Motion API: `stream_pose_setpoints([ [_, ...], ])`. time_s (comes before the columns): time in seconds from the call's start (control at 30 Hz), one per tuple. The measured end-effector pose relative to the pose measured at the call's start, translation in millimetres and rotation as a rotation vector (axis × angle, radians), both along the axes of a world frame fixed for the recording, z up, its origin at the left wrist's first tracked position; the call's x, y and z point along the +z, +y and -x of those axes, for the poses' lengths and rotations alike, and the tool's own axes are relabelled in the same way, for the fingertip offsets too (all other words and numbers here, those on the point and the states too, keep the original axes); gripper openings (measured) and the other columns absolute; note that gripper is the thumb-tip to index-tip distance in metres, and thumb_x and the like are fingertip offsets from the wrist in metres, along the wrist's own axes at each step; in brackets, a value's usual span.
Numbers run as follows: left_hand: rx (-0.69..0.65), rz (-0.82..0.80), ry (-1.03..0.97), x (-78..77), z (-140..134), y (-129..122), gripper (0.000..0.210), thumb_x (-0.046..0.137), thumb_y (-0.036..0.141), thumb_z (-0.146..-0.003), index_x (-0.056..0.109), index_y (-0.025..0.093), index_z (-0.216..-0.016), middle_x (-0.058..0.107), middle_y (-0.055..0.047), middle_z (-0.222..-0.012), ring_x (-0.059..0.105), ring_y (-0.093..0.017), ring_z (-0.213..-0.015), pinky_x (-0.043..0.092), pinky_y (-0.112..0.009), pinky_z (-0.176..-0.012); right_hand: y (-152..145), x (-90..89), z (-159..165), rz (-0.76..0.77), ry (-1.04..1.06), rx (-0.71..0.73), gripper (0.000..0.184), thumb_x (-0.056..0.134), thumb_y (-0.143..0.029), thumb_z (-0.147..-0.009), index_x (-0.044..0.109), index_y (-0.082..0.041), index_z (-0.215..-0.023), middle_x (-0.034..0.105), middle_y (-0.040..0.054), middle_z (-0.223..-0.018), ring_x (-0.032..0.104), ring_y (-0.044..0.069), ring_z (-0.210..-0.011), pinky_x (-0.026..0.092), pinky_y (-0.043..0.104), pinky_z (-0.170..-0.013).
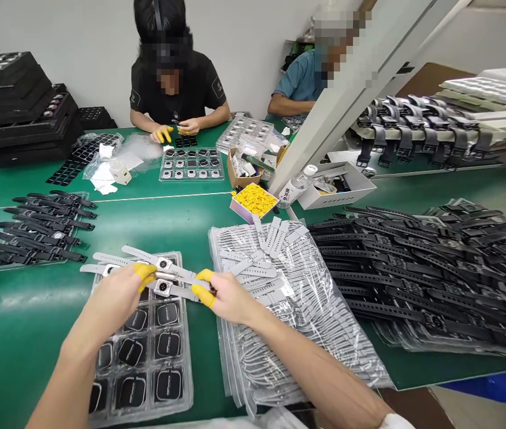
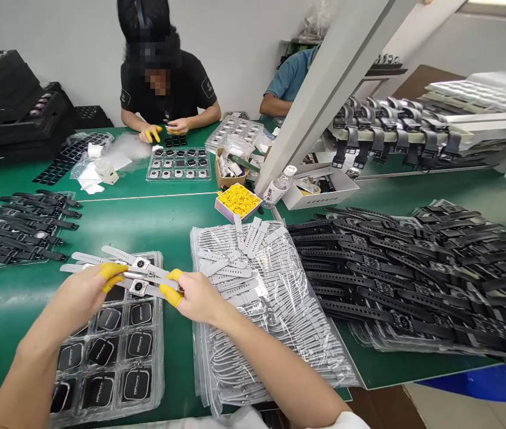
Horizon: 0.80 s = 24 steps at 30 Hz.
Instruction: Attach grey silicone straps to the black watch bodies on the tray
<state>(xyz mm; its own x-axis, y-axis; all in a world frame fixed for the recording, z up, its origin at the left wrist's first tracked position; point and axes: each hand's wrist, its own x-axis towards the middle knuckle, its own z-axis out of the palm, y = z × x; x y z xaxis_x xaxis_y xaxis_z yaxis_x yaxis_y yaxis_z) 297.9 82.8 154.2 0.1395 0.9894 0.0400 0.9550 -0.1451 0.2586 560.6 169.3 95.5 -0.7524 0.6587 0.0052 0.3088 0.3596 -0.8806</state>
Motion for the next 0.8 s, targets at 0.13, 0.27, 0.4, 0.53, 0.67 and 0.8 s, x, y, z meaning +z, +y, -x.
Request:
stream_pose_setpoints([
  [0.13, -0.08, 0.034, 0.05, 17.2, 26, -7, 0.048, 0.042, 0.006, -0.083, 0.076, 0.025, -0.112, 0.078, -0.007, -0.111, 0.071, -0.028, -0.101, 0.055, -0.042, -0.09, 24, 2.9, -13, -0.389, -0.008, -0.226, 0.037, 0.047, -0.043, -0.103, 0.072, -0.018, -0.116, 0.073, 0.0122, -0.101, 0.066, 0.025, -0.093, 0.052, 0.04, -0.084],
  [0.27, -0.028, 0.245, -0.047, 9.5, 49, -13, 0.042, 0.043, 0.007, -0.087, 0.075, 0.023, -0.109, 0.077, -0.006, -0.115, 0.07, -0.025, -0.106, 0.054, -0.036, -0.091, 62, -7.3, -35, -0.59, -0.328, -0.608, 0.049, 0.046, -0.046, -0.102, 0.069, -0.015, -0.133, 0.058, 0.0236, -0.138, 0.042, 0.041, -0.139, 0.037, 0.061, -0.11],
  [0.4, 0.074, 0.48, -0.092, -13.1, 60, -16, 0.031, 0.046, 0.007, -0.087, 0.072, 0.019, -0.1, 0.077, -0.008, -0.106, 0.07, -0.023, -0.095, 0.054, -0.033, -0.082, 81, -24.7, -43, -0.481, -0.67, -0.612, 0.057, 0.038, -0.052, -0.103, 0.066, -0.015, -0.137, 0.049, 0.0264, -0.148, 0.034, 0.043, -0.144, 0.031, 0.065, -0.11],
  [0.53, 0.163, 0.46, -0.073, -22.7, 57, -17, 0.028, 0.045, 0.007, -0.088, 0.067, 0.019, -0.101, 0.074, -0.007, -0.097, 0.066, -0.022, -0.086, 0.049, -0.032, -0.075, 82, -22.6, -44, -0.382, -0.766, -0.611, 0.063, 0.032, -0.055, -0.103, 0.061, -0.015, -0.142, 0.045, 0.0288, -0.149, 0.037, 0.041, -0.142, 0.031, 0.06, -0.111],
  [0.67, 0.11, 0.388, 0.023, -24.9, 57, -19, 0.028, 0.043, 0.004, -0.089, 0.065, 0.02, -0.089, 0.07, -0.005, -0.089, 0.062, -0.022, -0.084, 0.045, -0.034, -0.078, 86, -15.8, -45, -0.295, -0.828, -0.655, 0.065, 0.025, -0.055, -0.104, 0.056, -0.018, -0.147, 0.047, 0.0292, -0.147, 0.037, 0.041, -0.142, 0.029, 0.06, -0.111],
  [0.8, 0.15, 0.287, 0.081, -36.8, 57, -22, 0.019, 0.045, 0.013, -0.099, 0.063, 0.018, -0.094, 0.066, -0.009, -0.096, 0.059, -0.027, -0.093, 0.044, -0.041, -0.087, 88, -18.0, -47, -0.319, -0.849, -0.654, 0.068, 0.024, -0.053, -0.103, 0.054, -0.013, -0.148, 0.05, 0.0301, -0.143, 0.038, 0.042, -0.138, 0.03, 0.059, -0.108],
])
